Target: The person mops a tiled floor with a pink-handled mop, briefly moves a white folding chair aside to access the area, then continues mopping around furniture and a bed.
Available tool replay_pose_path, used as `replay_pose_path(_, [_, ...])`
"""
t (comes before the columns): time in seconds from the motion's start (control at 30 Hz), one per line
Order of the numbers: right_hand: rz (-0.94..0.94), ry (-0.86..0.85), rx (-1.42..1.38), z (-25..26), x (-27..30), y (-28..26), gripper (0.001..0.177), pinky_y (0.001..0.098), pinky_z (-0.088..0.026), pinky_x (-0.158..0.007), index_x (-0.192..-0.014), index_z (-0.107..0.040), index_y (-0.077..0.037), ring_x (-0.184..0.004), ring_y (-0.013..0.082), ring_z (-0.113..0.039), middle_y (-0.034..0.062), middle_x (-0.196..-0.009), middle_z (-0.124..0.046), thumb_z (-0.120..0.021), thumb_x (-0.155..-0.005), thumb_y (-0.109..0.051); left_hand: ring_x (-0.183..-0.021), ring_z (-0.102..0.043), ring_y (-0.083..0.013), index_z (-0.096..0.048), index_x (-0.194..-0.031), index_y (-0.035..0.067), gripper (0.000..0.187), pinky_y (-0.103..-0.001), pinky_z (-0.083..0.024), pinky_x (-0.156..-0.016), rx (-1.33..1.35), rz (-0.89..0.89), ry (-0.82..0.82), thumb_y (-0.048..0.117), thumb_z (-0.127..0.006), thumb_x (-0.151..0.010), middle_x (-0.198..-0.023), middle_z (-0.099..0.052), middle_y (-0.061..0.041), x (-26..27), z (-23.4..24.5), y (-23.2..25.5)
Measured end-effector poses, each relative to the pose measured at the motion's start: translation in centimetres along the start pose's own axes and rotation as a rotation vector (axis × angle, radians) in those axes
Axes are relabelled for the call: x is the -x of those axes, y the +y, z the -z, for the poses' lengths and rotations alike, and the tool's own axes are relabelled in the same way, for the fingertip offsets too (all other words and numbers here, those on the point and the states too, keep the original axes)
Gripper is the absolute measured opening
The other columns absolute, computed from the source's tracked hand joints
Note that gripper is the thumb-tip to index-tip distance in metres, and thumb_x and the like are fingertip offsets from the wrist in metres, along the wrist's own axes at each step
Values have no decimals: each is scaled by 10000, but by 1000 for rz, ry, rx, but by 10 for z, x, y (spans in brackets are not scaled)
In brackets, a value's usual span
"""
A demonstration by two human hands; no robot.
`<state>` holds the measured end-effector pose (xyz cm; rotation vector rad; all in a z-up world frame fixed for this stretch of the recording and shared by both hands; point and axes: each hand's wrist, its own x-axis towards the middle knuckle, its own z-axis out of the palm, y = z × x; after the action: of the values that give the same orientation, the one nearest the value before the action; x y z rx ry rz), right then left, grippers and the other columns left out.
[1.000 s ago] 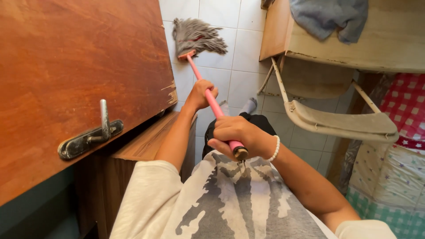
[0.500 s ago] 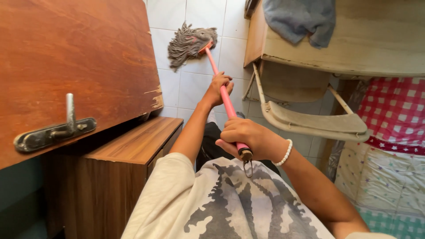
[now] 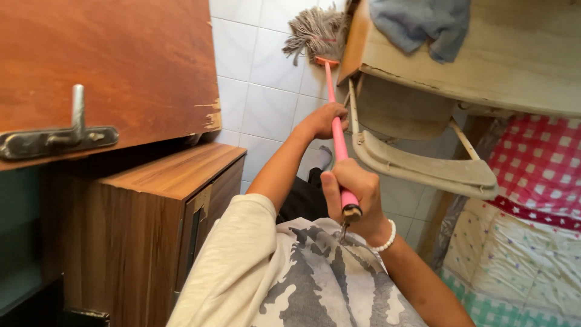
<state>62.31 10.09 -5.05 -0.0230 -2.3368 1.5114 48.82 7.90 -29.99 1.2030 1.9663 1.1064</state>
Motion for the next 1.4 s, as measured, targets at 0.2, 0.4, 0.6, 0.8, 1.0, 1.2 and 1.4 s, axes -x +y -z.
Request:
replay_pose_path(0.2, [21, -61, -115, -56, 17, -34, 362, 222, -370, -445, -483, -354, -119, -395, 173, -354, -1, -421, -341, -488, -817, -76, -739, -549, -263, -426, -592, 113, 260, -356, -447, -713, -103, 112, -12, 310, -550, -708, -644, -525, -78, 85, 32, -17])
replay_pose_path(0.4, [62, -174, -236, -116, 43, -50, 375, 232, -369, -457, -471, -349, -119, -409, 162, -371, -3, -431, -359, -504, -809, -79, -749, -539, -296, -447, -602, 82, 224, -383, -451, -716, -30, 259, 96, 253, -547, -706, -655, -498, -110, 181, 61, -31])
replay_pose_path(0.6, [175, -392, -331, -138, 53, -76, 359, 238, -374, -477, -441, -324, -112, -359, 173, -341, 21, -384, -327, -501, -725, 18, -719, -530, -275, -418, -597, 137, 218, -361, -440, -694, 76, 381, 364, 239, -580, -702, -642, -455, -76, 254, 35, -45])
replay_pose_path(0.8, [227, -625, -327, -119, 63, -93, 315, 256, -390, -489, -440, -315, -84, -338, 192, -352, 44, -367, -331, -483, -662, 62, -943, -536, -313, -389, -597, 107, 227, -390, -404, -856, 213, 354, 685, 169, -559, -734, -742, -518, -126, 255, -10, -25])
replay_pose_path(1.0, [193, -620, -163, -68, 99, -84, 293, 255, -414, -506, -440, -342, -81, -350, 181, -377, 32, -373, -351, -488, -656, 53, -910, -545, -333, -429, -582, 90, 176, -387, -420, -833, 185, 156, 653, 105, -569, -688, -687, -501, -130, 201, -74, -22])
replay_pose_path(1.2, [126, -366, -60, -38, 142, -64, 341, 231, -389, -458, -433, -353, -118, -350, 153, -372, -10, -368, -348, -501, -716, 4, -791, -547, -329, -401, -574, 85, 202, -390, -427, -746, 164, 50, 420, 143, -571, -664, -631, -472, -130, 161, -110, 22])
replay_pose_path(1.4, [41, -109, -30, -33, 164, -77, 404, 202, -354, -412, -430, -319, -140, -339, 135, -323, -26, -371, -306, -490, -780, -35, -731, -540, -312, -402, -588, 84, 220, -396, -431, -699, 64, 65, 68, 225, -541, -683, -614, -495, -131, 172, -100, 65])
